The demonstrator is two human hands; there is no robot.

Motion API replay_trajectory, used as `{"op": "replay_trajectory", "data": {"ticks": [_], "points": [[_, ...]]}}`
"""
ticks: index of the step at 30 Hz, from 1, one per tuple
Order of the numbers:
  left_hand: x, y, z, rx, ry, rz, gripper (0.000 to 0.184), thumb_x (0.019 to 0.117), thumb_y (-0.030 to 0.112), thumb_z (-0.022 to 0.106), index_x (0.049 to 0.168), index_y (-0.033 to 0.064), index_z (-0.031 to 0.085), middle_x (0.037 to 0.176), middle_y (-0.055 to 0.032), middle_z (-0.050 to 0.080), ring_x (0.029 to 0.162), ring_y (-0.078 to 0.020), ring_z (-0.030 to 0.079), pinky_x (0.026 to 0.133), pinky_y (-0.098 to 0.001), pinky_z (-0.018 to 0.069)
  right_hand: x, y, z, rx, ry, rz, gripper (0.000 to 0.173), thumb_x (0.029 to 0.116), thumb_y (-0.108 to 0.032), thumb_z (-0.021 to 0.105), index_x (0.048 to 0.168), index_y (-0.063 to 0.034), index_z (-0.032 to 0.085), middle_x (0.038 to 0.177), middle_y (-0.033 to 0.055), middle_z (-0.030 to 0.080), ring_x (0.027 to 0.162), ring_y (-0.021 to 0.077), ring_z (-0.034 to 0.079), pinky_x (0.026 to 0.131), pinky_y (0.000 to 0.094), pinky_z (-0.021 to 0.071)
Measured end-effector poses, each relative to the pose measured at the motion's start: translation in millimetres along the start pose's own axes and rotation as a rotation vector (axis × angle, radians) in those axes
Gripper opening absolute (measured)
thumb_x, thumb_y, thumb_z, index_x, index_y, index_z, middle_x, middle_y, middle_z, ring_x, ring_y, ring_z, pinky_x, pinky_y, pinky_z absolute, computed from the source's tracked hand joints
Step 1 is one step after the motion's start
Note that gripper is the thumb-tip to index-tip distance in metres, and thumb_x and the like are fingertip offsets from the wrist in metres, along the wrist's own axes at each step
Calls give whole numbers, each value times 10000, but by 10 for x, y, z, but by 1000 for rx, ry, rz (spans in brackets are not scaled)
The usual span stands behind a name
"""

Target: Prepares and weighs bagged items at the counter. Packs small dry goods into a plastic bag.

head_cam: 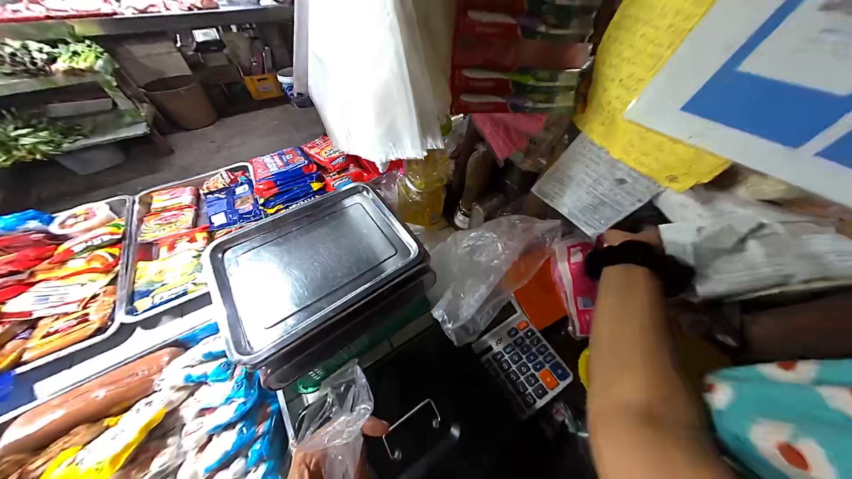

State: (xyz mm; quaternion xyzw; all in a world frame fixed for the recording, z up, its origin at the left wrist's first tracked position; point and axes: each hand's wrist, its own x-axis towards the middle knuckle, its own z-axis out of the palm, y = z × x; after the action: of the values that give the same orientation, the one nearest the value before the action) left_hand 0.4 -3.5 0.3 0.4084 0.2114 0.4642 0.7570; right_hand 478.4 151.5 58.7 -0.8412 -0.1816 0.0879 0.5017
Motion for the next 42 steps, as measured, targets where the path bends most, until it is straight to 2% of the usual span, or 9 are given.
{"op": "replay_trajectory", "data": {"ticks": [2, 4, 8, 11, 16, 23, 29, 36, 42], "points": [[-76, 19, 73, 134, 83, 21, 370, 823, 391, 838, 1161, 256, 766, 765, 134, 701, 565, 47, 565, 511, -149, 478, -534, 177, 102, 611, 0, 86, 337, 1085, -250, 385, 1372, -81, 441, 1254, 102, 555, 1115, 172, 596, 893, 329, 539], [-133, 61, 196, 223, 207, 11, 231, 833, 207, 833, 1052, 262, 786, 789, 110, 738, 569, 33, 599, 519, -161, 509, -1309, 239, 136, 781, -138, 156, 528, 1062, -265, 427, 1548, -96, 311, 1452, 164, 467, 1246, 279, 533, 964, 485, 500], [-222, 140, 319, 190, 250, 34, 164, 1022, 240, 621, 998, 257, 783, 571, 136, 560, 458, 36, 469, 448, -158, 425, -2441, 483, 279, 225, -667, -320, 246, 895, 22, 563, 1082, 176, 609, 1006, 257, 665, 895, 284, 669, 829, 439, 556], [-319, 281, 354, 173, 230, 71, 329, 1057, 407, 526, 906, 215, 747, 536, 133, 494, 440, 24, 450, 434, -162, 425, -2346, 115, 284, -105, -1210, -509, 451, 900, 22, 644, 1349, 42, 609, 1300, 217, 655, 1129, 295, 655, 975, 468, 527], [-505, 564, 392, 403, 122, 259, 404, 1065, 494, 444, 832, 228, 640, 643, 131, 513, 522, 20, 492, 492, -153, 458, -1334, -142, 37, -143, -558, -381, 805, 989, -145, 623, 1622, 2, 150, 1543, 371, 353, 1372, 549, 427, 1078, 702, 380], [-425, 1598, 513, 856, 225, 485, 427, 1077, 523, 388, 788, 256, 554, 628, 142, 515, 542, 5, 523, 532, -183, 504, -2009, 100, -1003, 2, -979, -943, 335, 1009, -250, 577, 1220, -22, 703, 1155, 123, 736, 966, 166, 726, 853, 370, 609], [-521, 1691, 519, 855, 160, 572, 407, 1064, 540, 409, 856, 262, 620, 785, 104, 636, 765, -73, 657, 755, -299, 593, -2051, 1002, -1229, -235, -1006, -695, 288, 972, -103, 654, 1228, 18, 704, 1236, 213, 694, 1094, 330, 689, 944, 485, 559], [-593, 1267, 491, 659, 107, 320, 381, 1048, 535, 468, 774, 291, 570, 610, 171, 444, 500, 39, 426, 481, -137, 408, -2177, 728, -766, -27, -867, -964, 351, 1044, -239, 524, 1177, 2, 742, 1348, 250, 636, 1311, 379, 581, 1111, 487, 465], [-791, 963, 493, 547, -73, 260, 377, 1080, 486, 414, 867, 258, 625, 645, 165, 480, 542, 63, 451, 516, -123, 409, -1597, 397, 514, -277, -766, -694, 429, 1064, -261, 510, 1423, -43, 595, 1560, 339, 370, 1469, 522, 312, 1205, 578, 294]]}}
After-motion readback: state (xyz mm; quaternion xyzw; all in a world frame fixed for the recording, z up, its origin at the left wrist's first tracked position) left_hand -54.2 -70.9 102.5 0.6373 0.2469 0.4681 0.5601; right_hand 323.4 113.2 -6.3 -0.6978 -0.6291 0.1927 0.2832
